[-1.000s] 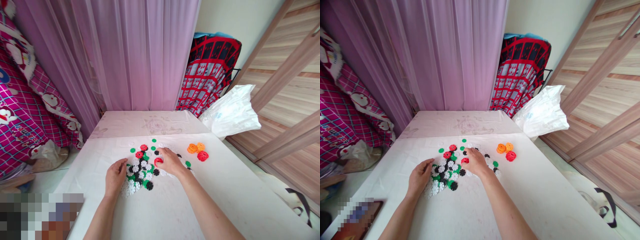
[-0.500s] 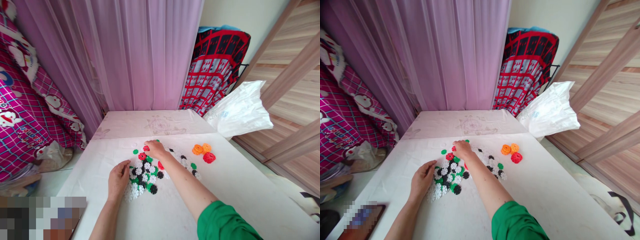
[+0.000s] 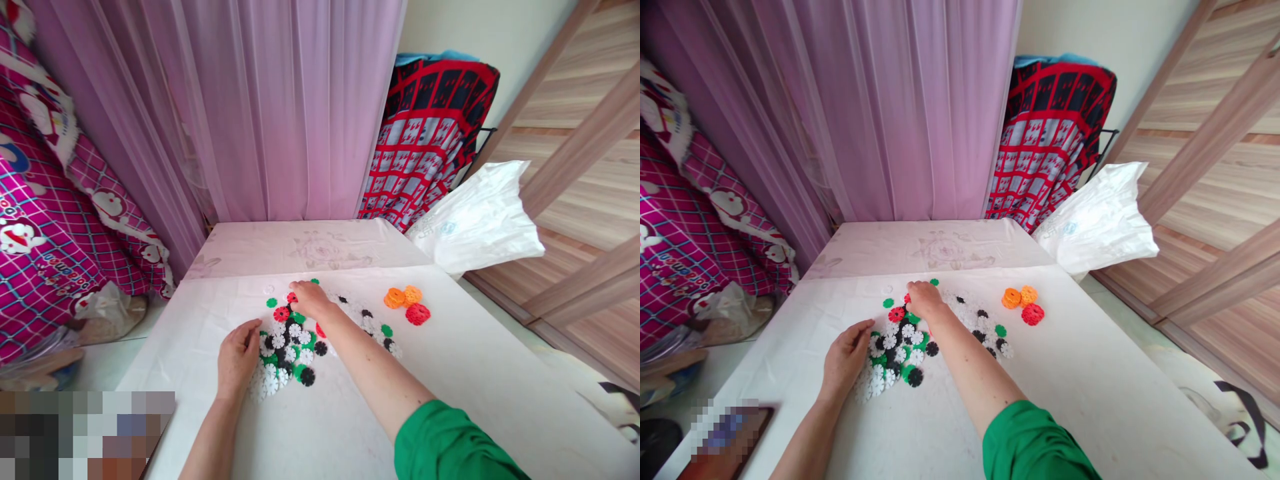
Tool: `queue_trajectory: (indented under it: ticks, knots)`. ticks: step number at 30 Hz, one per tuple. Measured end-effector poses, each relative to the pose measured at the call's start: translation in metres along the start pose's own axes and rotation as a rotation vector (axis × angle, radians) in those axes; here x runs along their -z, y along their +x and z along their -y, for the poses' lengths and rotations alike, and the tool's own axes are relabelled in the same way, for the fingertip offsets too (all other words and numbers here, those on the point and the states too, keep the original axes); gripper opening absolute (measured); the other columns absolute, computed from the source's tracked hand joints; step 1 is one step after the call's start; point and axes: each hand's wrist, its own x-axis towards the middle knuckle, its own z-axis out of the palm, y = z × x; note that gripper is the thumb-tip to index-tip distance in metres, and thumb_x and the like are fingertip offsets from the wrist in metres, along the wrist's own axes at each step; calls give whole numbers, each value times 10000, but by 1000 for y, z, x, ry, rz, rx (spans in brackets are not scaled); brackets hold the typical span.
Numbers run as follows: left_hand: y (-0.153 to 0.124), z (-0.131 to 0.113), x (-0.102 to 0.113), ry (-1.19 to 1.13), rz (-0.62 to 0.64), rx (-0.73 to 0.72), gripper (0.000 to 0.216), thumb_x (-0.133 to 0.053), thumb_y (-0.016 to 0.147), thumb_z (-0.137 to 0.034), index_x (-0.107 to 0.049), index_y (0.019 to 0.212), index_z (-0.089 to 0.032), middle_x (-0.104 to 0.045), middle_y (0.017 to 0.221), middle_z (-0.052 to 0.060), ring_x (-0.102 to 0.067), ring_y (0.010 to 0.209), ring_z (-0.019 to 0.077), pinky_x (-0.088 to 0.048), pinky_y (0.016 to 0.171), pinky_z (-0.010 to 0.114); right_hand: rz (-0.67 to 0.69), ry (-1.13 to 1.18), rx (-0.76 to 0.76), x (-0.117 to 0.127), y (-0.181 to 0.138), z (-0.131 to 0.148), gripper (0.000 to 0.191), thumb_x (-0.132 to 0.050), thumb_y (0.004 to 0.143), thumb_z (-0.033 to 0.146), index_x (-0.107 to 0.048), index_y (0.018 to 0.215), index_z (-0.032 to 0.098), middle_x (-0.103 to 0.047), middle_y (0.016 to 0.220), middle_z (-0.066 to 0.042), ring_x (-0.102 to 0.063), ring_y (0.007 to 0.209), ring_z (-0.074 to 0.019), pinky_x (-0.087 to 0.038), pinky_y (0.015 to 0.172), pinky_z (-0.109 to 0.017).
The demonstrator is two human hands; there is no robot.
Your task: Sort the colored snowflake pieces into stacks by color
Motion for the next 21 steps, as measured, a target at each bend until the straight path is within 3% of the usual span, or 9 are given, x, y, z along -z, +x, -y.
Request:
queue_trajectory:
  ticks: [7, 13, 17, 21]
  knots:
    - [0, -1, 0, -10, -5, 11, 351, -452, 834, -375, -729, 985, -222, -761, 970, 55, -693, 883, 223, -539, 860, 353, -59, 82, -85, 4, -6, -15, 514, -617, 805, 297, -511, 1293, 177, -683, 1156, -96, -640, 1048, -210, -444, 857, -268]
    - [0, 1, -1, 0, -6, 17, 340, -455, 834, -369, -730, 982, -234, -760, 964, 46, -691, 867, 218, -539, 840, 344, -141, 328, -135, 8, -67, -48, 594, -656, 779, 279, -469, 1339, 215, -683, 1138, -46, -649, 981, -170, -444, 832, -251]
    - [-1, 0, 1, 5, -7, 18, 351, -449, 826, -372, -730, 985, -232, -759, 946, 43, -685, 815, 210, -545, 781, 328, -136, 294, -133, 4, -103, -50, 615, -655, 756, 271, -481, 1344, 221, -682, 1130, -59, -642, 989, -200, -443, 835, -282]
    - [-1, -4, 4, -14, -8, 13, 347, -457, 820, -383, -730, 974, -234, -757, 907, 34, -672, 737, 194, -544, 707, 308, -143, 230, -114, 1, -110, -43, 634, -640, 768, 286, -464, 1371, 207, -680, 1138, -79, -626, 1018, -215, -435, 863, -294]
